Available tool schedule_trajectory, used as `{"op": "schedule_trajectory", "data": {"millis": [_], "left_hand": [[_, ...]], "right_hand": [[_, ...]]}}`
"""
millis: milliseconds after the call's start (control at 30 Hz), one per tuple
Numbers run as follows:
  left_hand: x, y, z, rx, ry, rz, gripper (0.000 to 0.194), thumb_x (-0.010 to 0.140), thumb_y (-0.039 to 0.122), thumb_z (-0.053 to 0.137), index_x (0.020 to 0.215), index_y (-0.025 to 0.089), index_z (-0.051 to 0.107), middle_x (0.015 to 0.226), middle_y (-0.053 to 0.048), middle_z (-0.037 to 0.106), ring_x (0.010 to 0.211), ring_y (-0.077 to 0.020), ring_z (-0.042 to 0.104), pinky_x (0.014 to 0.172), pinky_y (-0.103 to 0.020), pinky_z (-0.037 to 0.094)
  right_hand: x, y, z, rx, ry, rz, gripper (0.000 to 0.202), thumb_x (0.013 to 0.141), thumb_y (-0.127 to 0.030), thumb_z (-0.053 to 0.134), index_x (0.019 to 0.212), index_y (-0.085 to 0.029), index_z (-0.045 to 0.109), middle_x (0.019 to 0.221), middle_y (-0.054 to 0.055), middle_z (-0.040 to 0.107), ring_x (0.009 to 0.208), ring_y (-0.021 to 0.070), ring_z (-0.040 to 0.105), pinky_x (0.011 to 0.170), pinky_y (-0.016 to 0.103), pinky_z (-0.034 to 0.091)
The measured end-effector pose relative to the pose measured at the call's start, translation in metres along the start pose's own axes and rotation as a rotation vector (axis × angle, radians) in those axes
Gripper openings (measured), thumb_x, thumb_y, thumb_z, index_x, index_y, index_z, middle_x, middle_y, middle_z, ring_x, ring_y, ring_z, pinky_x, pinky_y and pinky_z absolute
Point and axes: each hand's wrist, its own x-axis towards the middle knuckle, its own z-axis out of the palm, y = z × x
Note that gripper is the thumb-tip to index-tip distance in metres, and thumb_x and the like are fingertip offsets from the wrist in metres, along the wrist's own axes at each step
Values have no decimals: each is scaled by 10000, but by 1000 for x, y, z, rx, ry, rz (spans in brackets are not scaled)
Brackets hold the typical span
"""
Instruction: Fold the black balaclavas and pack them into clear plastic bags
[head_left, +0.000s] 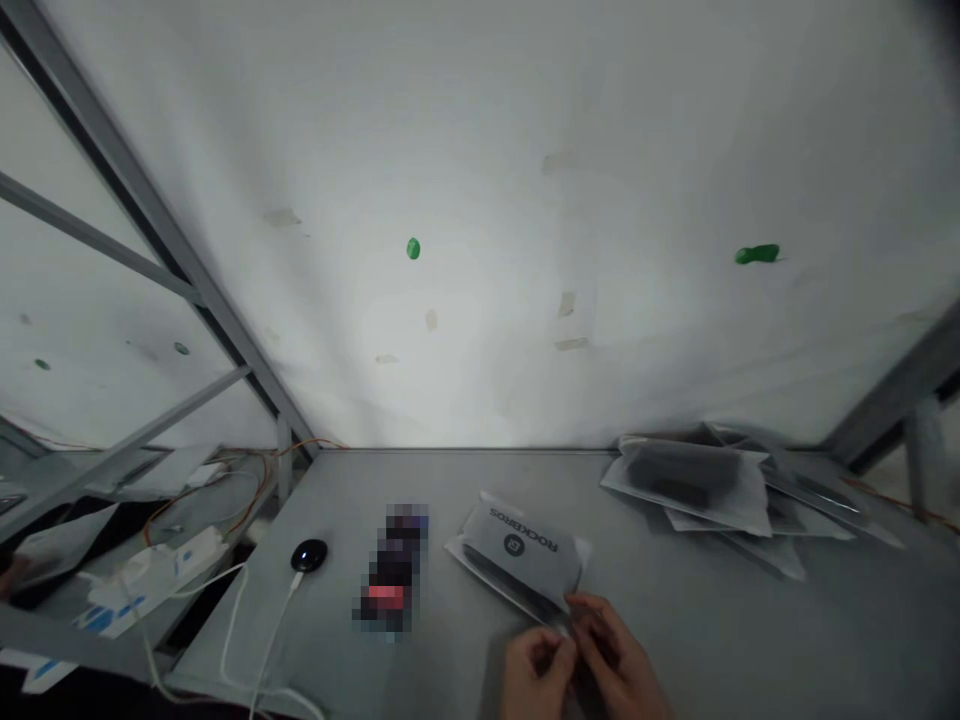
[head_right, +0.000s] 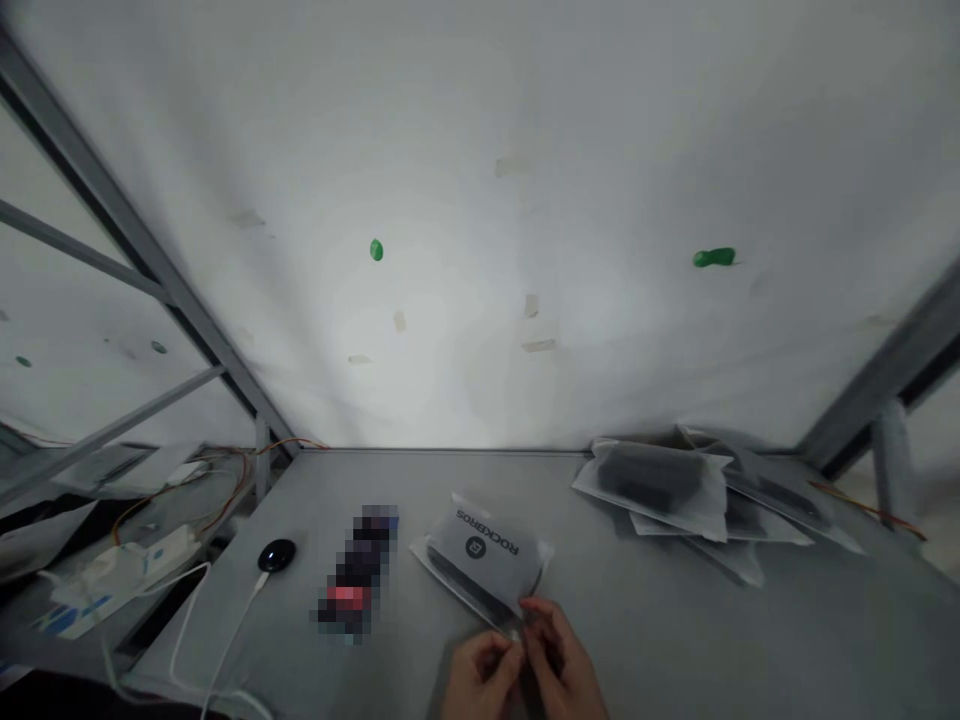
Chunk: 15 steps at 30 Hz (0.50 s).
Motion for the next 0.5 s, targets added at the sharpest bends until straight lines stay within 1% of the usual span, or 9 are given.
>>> {"op": "schedule_trajectory", "data": {"millis": [67, 133, 200, 267, 333, 433, 500], "left_hand": [[1, 3, 3, 12, 8, -19, 527, 637, 715, 689, 618, 192, 629, 561, -6, 563, 570, -155, 552, 555, -254, 462], [2, 5, 4, 20, 27, -23, 514, 635, 703, 698, 627, 193, 630, 569, -8, 574, 569, -153, 562, 533, -246, 457], [2, 6, 2, 4, 18, -46, 530, 618, 713, 701, 651, 191, 624, 558, 5, 563, 488, -123, 521, 458, -230, 414], [5, 8, -3, -34, -41, -113, 580, 571, 755, 700, 658, 190, 601, 512, 29, 527, 369, -94, 443, 364, -225, 344], [10, 12, -14, -74, -61, -158, 635, 512, 798, 699, 651, 191, 578, 475, 49, 501, 290, -79, 383, 302, -228, 299], [20, 19, -41, -105, 36, -119, 673, 479, 825, 698, 632, 185, 554, 486, 62, 511, 274, -59, 383, 294, -214, 327], [28, 24, -59, -115, 78, -95, 675, 477, 818, 709, 624, 181, 540, 514, 62, 536, 275, -51, 398, 302, -210, 359]], "right_hand": [[-2, 0, 1, 6, 5, 0, 438, 783, -625, 641, 1001, -245, 659, 832, 50, 670, 776, 239, 661, 741, 329, 552], [-2, 1, 0, 8, -21, 1, 428, 795, -612, 638, 1026, -253, 652, 863, 57, 682, 811, 247, 670, 754, 331, 557], [-2, 4, -2, 7, -62, 1, 415, 811, -601, 630, 1046, -259, 643, 810, 43, 672, 785, 240, 666, 742, 327, 559], [-2, 7, -3, 4, -71, -2, 418, 812, -606, 628, 1048, -261, 634, 756, 28, 653, 742, 234, 656, 723, 327, 557], [-4, 8, -5, -9, -38, -9, 432, 801, -616, 638, 1039, -256, 628, 731, 21, 638, 717, 229, 642, 699, 321, 549], [-8, 5, -10, -17, 80, -25, 434, 802, -613, 648, 1033, -247, 619, 702, 6, 606, 659, 202, 593, 630, 290, 512], [-10, 4, -16, 5, 134, -28, 409, 811, -602, 648, 1011, -247, 615, 671, -6, 572, 623, 182, 549, 589, 276, 477]]}}
